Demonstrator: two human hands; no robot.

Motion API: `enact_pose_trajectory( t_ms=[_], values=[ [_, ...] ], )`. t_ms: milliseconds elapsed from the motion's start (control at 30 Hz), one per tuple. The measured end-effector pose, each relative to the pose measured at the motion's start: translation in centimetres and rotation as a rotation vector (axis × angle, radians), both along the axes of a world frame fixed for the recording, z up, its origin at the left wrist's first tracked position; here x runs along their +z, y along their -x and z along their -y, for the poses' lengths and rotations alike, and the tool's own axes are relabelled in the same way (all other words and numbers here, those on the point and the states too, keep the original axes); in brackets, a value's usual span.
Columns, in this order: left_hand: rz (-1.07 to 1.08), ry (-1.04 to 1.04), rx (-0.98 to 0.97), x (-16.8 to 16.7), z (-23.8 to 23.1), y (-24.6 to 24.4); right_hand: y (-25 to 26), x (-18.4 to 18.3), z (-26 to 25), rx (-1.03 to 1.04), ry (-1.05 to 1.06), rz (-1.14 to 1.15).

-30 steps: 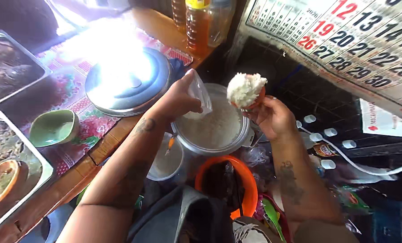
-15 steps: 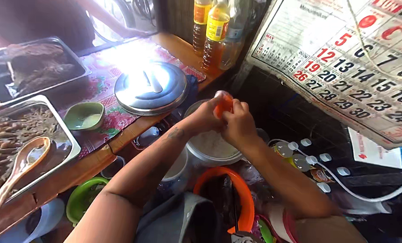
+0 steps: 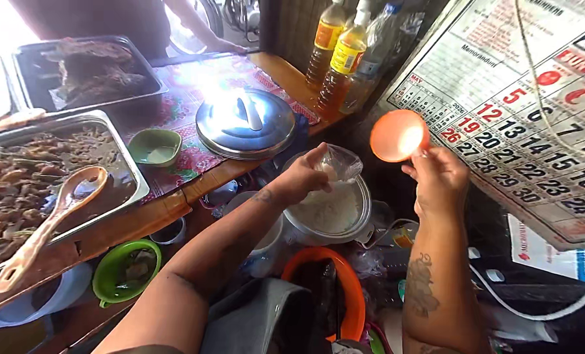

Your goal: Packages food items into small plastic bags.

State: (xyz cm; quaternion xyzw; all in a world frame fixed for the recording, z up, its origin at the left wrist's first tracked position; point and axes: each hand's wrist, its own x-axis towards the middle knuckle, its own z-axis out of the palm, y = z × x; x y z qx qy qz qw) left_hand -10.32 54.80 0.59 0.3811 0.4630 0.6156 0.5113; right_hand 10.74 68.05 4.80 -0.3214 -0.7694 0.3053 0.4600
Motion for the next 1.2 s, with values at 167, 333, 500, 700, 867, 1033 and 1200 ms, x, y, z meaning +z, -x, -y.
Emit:
enact_pose_trajectory(
  t_ms=[167,333,500,700,867,1033,1200],
  values=[
    [0.01,-0.077,-0.023,3.7,9.5,0.1,4.6,-2.4,1.7,-0.008,0.366,0.673],
    [0.11,-0.1,0.027,5.3,19.3,0.4,17.6,-0.8,4.1,0.246,0.057,0.271],
    [0.073,-0.053,0.013,4.4,27.1,0.7,31.7,-1.3,6.7,0.242,-0.061,0.678],
    [0.095,-0.044,0.083,3.1,33.4,2.5,30.7,2.2,7.1,0.079,-0.249,0.679],
    [0.179,-0.048,0.052,2.8,36.0,3.6,17.0,4.7,8.6,-0.24,-0.208,0.634],
    [0.172,-0.039,-0.004,3.4,35.7,3.8,10.3,-3.8,9.9,-0.469,0.053,0.747],
    [0.137,-0.042,0.034,5.1,32.2,2.9,11.5,-9.2,8.6,-0.384,0.143,0.839]
  ],
)
